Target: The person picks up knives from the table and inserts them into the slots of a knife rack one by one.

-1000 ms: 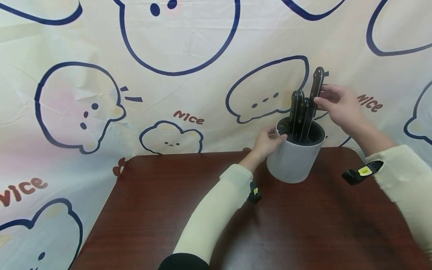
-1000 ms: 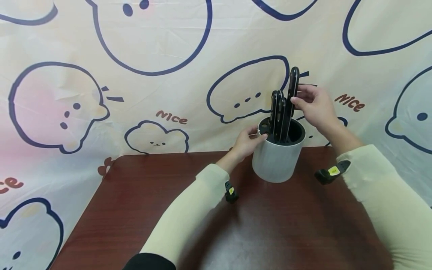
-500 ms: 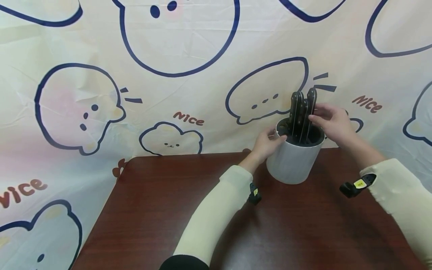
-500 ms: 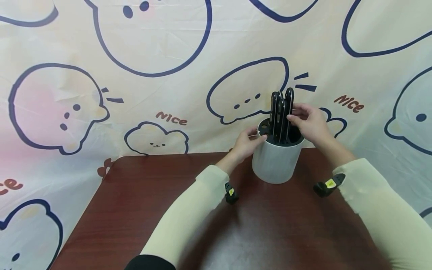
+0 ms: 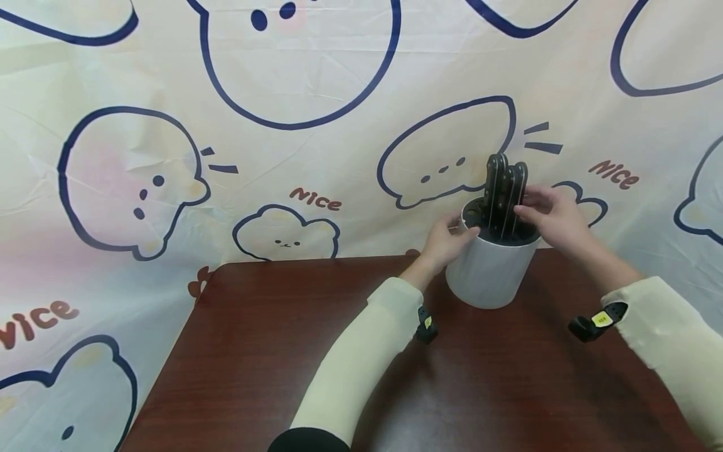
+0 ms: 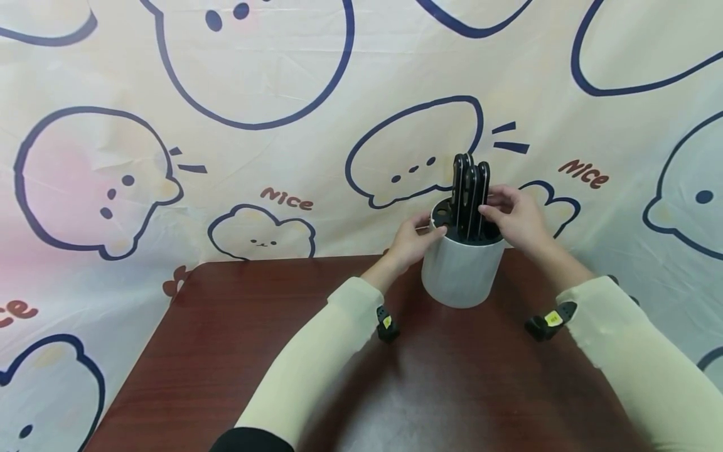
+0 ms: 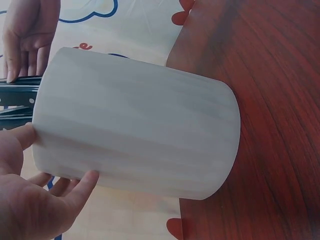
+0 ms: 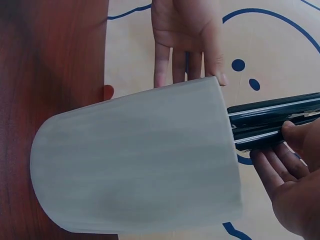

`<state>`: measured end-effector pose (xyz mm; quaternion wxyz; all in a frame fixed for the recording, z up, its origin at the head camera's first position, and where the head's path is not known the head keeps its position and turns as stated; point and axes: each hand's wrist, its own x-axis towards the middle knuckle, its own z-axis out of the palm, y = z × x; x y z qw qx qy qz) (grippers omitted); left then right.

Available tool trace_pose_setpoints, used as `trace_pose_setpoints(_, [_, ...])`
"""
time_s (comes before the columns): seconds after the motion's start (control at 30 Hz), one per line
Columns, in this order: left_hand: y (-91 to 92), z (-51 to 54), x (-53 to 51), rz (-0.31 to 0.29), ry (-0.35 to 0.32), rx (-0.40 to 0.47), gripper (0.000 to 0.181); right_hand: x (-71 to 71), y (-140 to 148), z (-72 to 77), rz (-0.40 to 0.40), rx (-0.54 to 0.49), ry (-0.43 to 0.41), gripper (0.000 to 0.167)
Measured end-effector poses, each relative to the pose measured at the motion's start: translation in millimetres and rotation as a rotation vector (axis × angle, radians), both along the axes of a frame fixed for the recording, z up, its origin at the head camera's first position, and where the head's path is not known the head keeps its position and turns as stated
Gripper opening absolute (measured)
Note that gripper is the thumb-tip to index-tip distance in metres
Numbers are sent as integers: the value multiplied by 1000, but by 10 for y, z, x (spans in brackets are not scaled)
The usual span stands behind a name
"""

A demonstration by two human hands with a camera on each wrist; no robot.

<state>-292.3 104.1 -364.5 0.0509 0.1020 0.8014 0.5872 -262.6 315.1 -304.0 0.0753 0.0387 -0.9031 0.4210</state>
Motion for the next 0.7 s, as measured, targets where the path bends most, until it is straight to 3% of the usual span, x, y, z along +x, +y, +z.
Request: trace_pose_setpoints(0.7, [-47, -18, -15, -34, -16, 18, 58, 78, 32, -15, 22, 8, -1, 66])
